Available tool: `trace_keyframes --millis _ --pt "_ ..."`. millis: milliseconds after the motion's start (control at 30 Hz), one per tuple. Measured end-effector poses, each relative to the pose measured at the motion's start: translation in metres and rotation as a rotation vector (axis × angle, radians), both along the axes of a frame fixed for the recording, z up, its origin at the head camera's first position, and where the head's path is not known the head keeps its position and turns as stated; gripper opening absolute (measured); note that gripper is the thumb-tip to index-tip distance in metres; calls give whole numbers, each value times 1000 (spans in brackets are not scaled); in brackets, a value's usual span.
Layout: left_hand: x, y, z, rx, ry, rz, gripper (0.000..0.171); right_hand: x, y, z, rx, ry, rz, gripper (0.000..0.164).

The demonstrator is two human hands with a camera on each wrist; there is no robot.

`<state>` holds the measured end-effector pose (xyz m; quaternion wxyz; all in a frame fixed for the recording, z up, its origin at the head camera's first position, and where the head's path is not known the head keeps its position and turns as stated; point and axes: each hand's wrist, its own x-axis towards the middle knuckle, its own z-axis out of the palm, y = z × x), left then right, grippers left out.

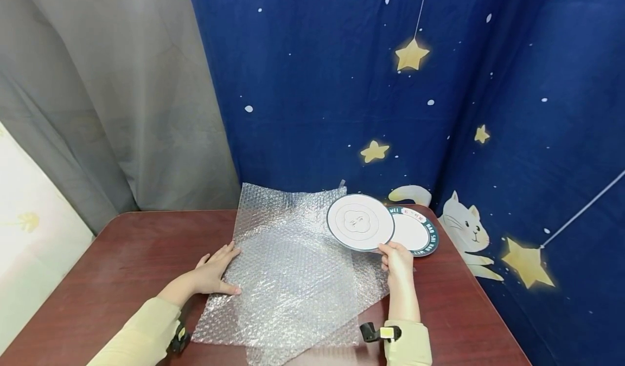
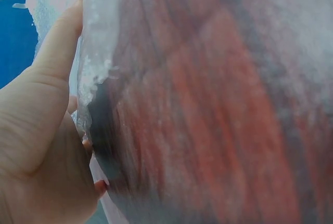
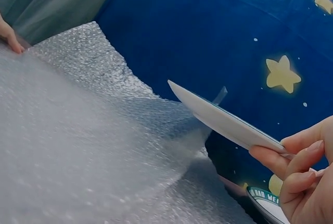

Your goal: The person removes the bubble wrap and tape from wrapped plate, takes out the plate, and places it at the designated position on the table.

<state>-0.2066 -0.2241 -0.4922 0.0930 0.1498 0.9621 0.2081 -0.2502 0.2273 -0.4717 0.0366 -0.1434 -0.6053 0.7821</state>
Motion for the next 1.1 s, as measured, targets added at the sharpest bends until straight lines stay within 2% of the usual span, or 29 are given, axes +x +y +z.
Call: trace_keyframes --millis 467,633,900,1100 --pt "-4 -3 -7 16 21 -19 114 -1 14 -7 -44 38 -122 27" --pt "-3 -3 -5 22 10 -17 113 -2 18 -8 -40 37 -166 28" --pt "-2 -2 -2 11 -6 4 111 -2 25 -10 -100 28 -249 37" --pt "0 -2 -1 22 -2 2 111 -1 30 -11 -111 5 -292 35"
